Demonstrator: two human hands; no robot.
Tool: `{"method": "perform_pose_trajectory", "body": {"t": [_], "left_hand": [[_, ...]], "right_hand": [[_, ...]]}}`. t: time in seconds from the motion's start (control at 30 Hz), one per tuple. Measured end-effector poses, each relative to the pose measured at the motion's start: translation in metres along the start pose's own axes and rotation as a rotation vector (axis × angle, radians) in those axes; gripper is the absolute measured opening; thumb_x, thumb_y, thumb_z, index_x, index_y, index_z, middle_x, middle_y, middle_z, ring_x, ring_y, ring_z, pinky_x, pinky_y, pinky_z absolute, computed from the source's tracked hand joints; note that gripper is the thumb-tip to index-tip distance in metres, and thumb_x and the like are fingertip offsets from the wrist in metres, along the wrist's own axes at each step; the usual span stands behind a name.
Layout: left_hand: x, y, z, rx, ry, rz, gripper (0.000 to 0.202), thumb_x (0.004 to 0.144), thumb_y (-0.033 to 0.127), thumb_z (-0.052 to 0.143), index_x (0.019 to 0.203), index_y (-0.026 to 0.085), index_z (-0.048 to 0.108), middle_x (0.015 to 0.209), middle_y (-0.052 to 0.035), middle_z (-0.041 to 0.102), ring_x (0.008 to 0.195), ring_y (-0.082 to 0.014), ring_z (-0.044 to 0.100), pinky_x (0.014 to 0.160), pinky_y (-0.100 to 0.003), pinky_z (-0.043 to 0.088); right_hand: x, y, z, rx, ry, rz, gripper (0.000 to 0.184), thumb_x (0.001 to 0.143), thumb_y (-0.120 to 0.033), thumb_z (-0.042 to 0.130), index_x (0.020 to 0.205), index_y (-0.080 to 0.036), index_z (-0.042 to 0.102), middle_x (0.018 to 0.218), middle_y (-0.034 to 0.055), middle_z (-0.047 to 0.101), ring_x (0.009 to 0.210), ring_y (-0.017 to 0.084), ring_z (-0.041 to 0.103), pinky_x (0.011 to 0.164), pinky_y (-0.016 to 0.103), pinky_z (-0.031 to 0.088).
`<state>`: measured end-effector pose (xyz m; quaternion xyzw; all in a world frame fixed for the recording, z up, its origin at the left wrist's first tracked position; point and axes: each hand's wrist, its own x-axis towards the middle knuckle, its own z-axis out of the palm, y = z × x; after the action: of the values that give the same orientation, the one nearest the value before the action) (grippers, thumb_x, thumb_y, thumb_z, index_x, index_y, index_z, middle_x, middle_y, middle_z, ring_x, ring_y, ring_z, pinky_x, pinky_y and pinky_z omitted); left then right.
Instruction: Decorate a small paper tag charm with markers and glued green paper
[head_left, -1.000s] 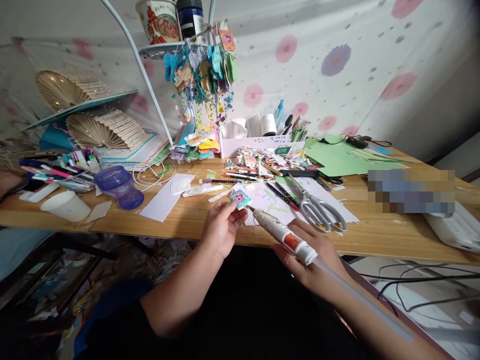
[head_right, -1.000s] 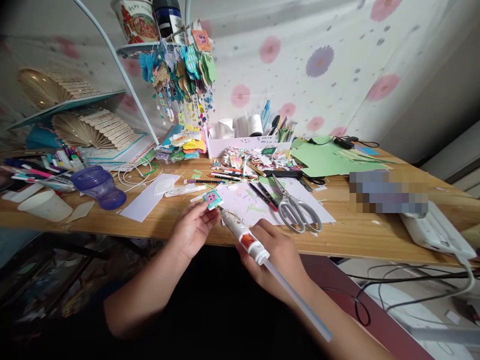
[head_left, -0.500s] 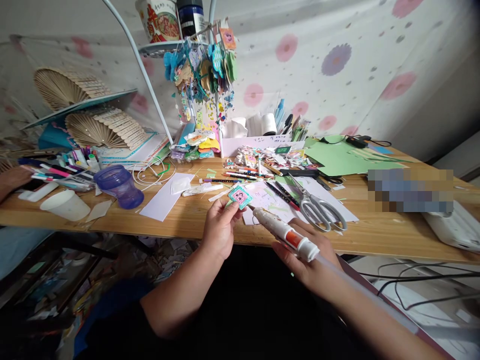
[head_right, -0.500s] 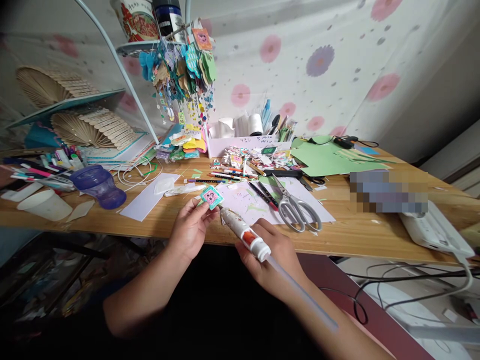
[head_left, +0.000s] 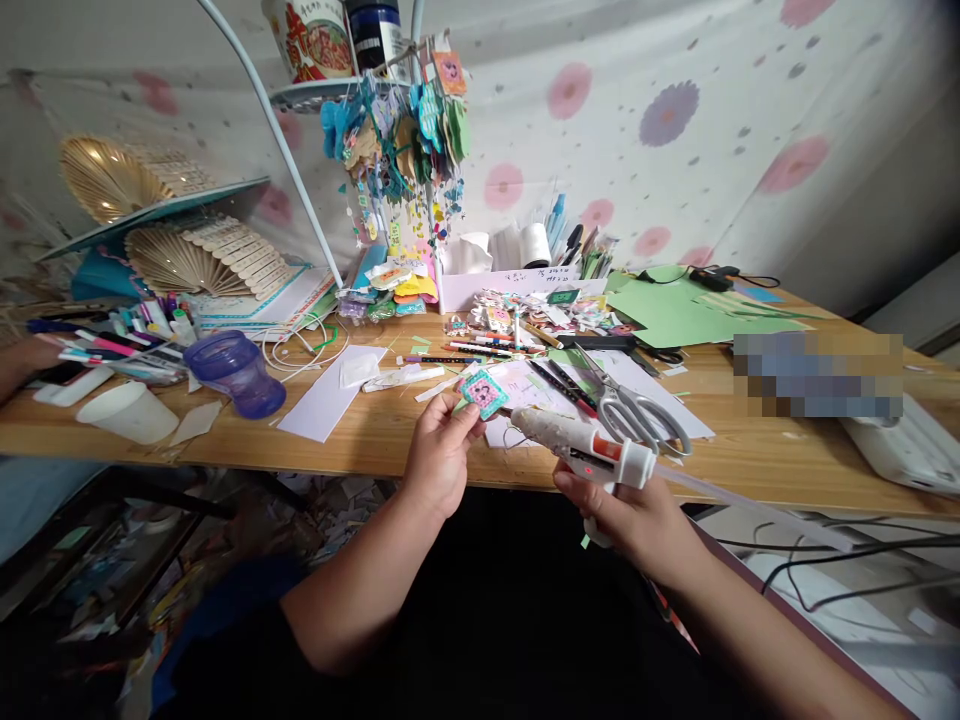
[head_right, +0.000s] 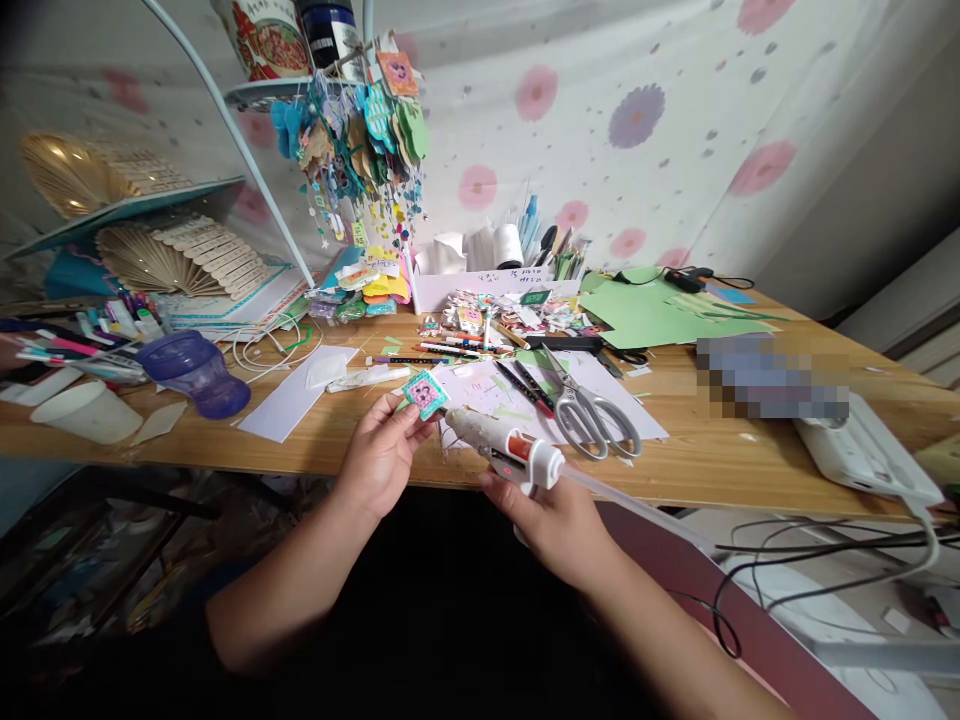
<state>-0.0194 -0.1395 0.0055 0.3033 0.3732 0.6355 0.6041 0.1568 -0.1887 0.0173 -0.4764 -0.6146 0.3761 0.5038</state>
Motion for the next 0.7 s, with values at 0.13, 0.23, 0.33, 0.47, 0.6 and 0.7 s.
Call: {"method": "perform_pose_trajectory", "body": {"t": [0.13,0.23,0.33,0.47,0.6,0.7], "left_hand": [[0.002,0.000,0.000,-0.002,0.026,0.012,0.031,0.057,0.029,0.080,0.074,0.016,0.058,0.082,-0.0008,0.068,0.072,-0.0113,0.061,0.069,-0.023,0.044],[0.003,0.000,0.001,-0.008,0.038,0.031,0.031,0.055,0.028,0.081,0.071,0.016,0.057,0.076,0.0002,0.067,0.068,-0.0105,0.060,0.066,-0.022,0.044],[0.003,0.000,0.001,-0.005,0.054,0.050,0.031,0.054,0.027,0.081,0.069,0.015,0.056,0.072,0.0006,0.067,0.066,-0.0104,0.060,0.064,-0.022,0.043],[0.004,0.000,0.001,0.019,0.071,0.073,0.029,0.054,0.025,0.079,0.064,0.015,0.053,0.069,0.0006,0.066,0.065,-0.0107,0.059,0.064,-0.023,0.044],[0.005,0.001,0.000,0.054,0.073,0.114,0.026,0.055,0.022,0.077,0.063,0.015,0.053,0.068,0.0005,0.065,0.067,-0.0114,0.060,0.067,-0.024,0.045],[0.006,0.002,-0.001,0.075,0.081,0.118,0.025,0.056,0.022,0.076,0.063,0.015,0.054,0.069,0.0003,0.066,0.066,-0.0111,0.059,0.067,-0.024,0.045]], "right_hand": [[-0.002,0.005,0.000,-0.024,-0.015,0.083,0.020,0.071,-0.040,0.070,0.068,-0.021,0.064,0.048,-0.0014,0.053,0.049,0.016,0.050,0.047,0.029,0.041],[-0.002,0.010,0.000,-0.033,0.011,0.105,0.021,0.069,-0.041,0.070,0.071,-0.020,0.067,0.045,-0.0020,0.052,0.047,0.016,0.050,0.047,0.029,0.041],[-0.002,0.014,-0.001,-0.044,0.016,0.110,0.022,0.069,-0.041,0.071,0.074,-0.020,0.069,0.046,-0.0016,0.054,0.048,0.017,0.052,0.047,0.030,0.042],[-0.003,0.016,-0.002,-0.087,0.021,0.099,0.022,0.070,-0.042,0.071,0.072,-0.021,0.069,0.047,0.0000,0.055,0.053,0.019,0.055,0.050,0.031,0.044],[-0.002,0.012,-0.004,-0.122,0.025,0.073,0.023,0.068,-0.042,0.072,0.082,-0.023,0.071,0.051,0.0001,0.056,0.055,0.020,0.055,0.049,0.030,0.043],[-0.003,0.010,-0.008,-0.098,0.008,0.074,0.022,0.065,-0.043,0.073,0.076,-0.024,0.070,0.053,0.0002,0.057,0.052,0.018,0.053,0.046,0.028,0.040]]}}
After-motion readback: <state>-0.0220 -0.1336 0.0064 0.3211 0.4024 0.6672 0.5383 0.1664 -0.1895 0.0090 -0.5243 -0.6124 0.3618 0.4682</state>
